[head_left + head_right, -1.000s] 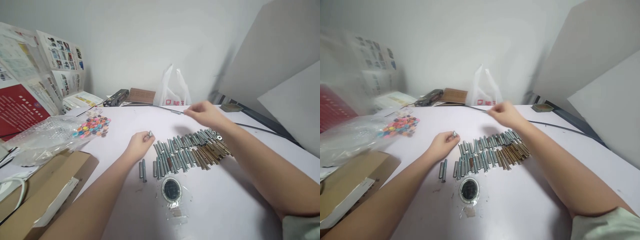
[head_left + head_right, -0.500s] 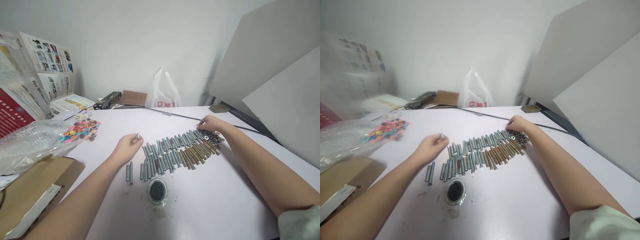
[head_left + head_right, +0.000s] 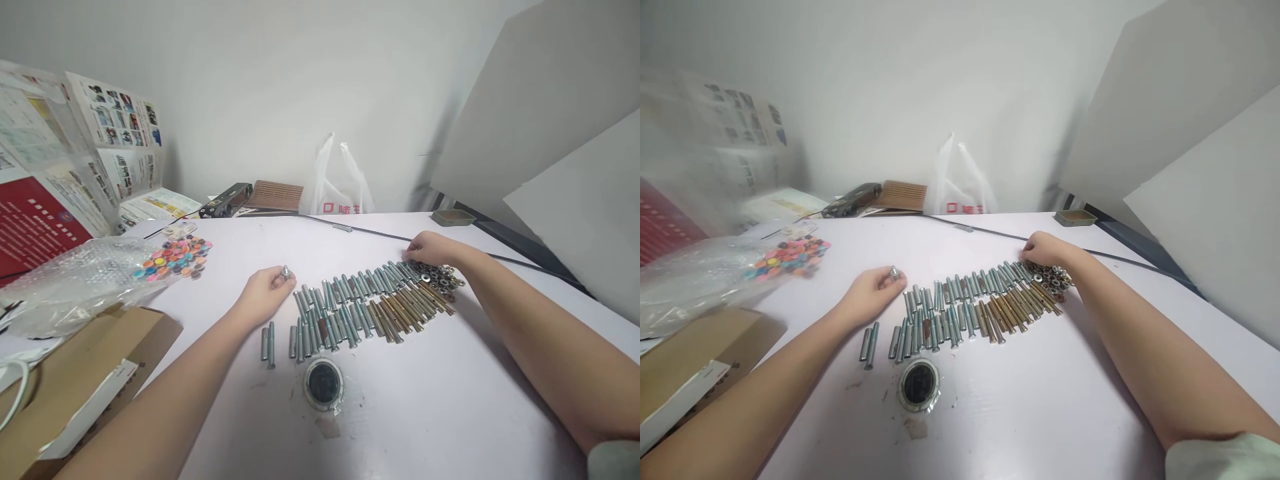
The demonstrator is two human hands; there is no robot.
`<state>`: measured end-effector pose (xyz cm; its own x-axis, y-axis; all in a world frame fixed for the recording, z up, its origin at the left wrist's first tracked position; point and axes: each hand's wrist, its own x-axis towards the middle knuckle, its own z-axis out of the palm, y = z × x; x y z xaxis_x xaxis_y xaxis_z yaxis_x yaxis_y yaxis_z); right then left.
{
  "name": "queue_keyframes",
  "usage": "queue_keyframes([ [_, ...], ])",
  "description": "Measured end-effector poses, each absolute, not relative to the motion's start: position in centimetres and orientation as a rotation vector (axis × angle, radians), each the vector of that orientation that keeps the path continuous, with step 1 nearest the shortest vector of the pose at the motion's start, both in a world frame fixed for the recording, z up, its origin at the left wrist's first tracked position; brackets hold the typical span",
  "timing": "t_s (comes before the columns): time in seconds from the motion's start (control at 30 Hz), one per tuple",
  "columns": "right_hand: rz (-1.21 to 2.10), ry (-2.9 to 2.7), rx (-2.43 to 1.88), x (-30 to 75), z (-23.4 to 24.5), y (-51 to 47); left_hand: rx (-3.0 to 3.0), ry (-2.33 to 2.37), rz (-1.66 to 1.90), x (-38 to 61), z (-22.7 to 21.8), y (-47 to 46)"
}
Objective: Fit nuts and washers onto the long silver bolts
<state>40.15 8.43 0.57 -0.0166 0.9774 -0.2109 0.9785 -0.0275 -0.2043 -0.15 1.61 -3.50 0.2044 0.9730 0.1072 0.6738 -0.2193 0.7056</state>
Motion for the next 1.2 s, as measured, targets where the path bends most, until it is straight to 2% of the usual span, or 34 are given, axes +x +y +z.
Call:
queue_keyframes([
  [0.17,-0.413,2.25,2.34,38.9,3.0,7.4,1.953,1.497,0.781,-0.1,-3.6,1.6],
  [0.23,-0.488,2.341,2.333,36.9,4.2,6.1,1.949,1.485,0.789,0.0,-3.6,1.5],
  [0.3,-0.723,2.492,2.265,33.7,5.0,4.5,1.944,1.482,0.79,0.0,-3.7,1.5],
  [0.4,-1.336,2.722,2.015,27.4,5.1,2.8,1.95,1.477,0.792,0.0,-3.7,1.5],
  [0.5,-1.574,2.845,1.827,21.2,4.1,2.6,1.965,1.473,0.808,0.1,-3.6,1.5],
  [0.67,-1.497,2.962,1.761,16.3,2.2,3.9,1.941,1.51,0.826,0.2,-3.6,1.5],
  [1.0,-1.506,2.873,1.831,16.5,1.2,3.7,1.951,1.49,0.826,0.4,-3.3,1.4],
  [1.2,-1.312,2.932,1.968,18.0,2.8,3.9,1.963,1.47,0.81,0.2,-3.3,1.4],
])
